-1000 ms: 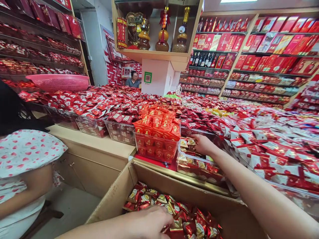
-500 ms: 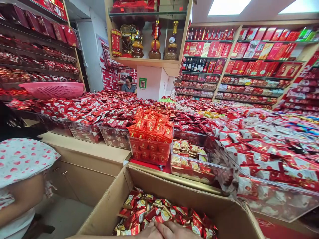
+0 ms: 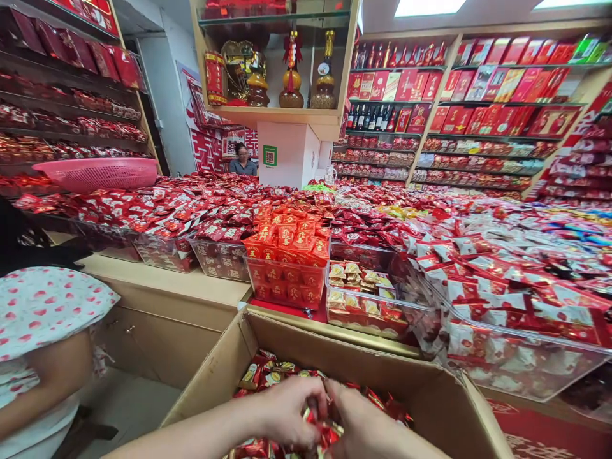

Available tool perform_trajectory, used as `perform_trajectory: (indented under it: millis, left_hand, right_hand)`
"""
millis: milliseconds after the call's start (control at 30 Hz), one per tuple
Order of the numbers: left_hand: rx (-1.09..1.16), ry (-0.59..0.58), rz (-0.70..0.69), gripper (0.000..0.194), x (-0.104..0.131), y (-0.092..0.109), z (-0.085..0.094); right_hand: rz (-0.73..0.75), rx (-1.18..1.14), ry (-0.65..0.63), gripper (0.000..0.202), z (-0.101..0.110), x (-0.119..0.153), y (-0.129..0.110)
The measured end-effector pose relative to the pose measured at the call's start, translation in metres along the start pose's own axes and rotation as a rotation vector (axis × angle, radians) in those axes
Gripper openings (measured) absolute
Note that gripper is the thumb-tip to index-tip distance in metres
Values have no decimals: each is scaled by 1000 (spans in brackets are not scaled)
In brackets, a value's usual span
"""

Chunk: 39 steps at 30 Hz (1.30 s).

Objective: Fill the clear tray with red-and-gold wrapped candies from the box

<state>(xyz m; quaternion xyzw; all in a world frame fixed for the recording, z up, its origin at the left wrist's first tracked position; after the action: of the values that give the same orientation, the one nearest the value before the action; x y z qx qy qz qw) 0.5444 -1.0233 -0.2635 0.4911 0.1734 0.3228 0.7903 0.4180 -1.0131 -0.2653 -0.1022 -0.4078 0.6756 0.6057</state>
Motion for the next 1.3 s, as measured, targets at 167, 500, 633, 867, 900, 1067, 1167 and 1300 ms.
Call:
perform_trajectory:
  millis: [167,500,633,867,900,1067,1167,1300]
  left_hand:
    - [481,326,66,37,-7,19,33]
    - [927,178,132,35,-7,27,3]
    - [863,84,43,29,-4,43,8]
    - [961,133,30,36,-2,51,18]
    - [967,143,26,38,-2,50,18]
    - [1012,261,-50,42,-3,50,22]
    - [1018,296,-85,39,-4,52,24]
    - [1009,316,-49,38,-4,51,25]
  right_hand:
    - [102,-446,-49,34,42,12,-18]
    - [35,-747,-48,32,42,19,-26]
    - [7,-856,-65,35,40,20,-26]
    - [-39,-1105,-22,44,48,21,-24]
    - [-44,-1120,-19,43,50,22,-24]
    - [6,-1122,-11,40,57,27,-31]
    - [38,-1050,24,38,59,26,-31]
    - [94,-975,100,41,59,19,-23]
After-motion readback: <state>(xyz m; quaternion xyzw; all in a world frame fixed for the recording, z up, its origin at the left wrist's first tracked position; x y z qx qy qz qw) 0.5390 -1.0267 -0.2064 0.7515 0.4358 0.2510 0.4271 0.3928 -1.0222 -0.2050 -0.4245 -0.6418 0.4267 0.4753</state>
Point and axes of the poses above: each hand's wrist, its own x-axis away from the middle knuckle, its own z-axis out of the back of the hand, y = z × x, the point moved 4 cm from there along -x, towards the middle knuckle, and after that the axes turned 11 degrees about -z, right-handed, at the moved point
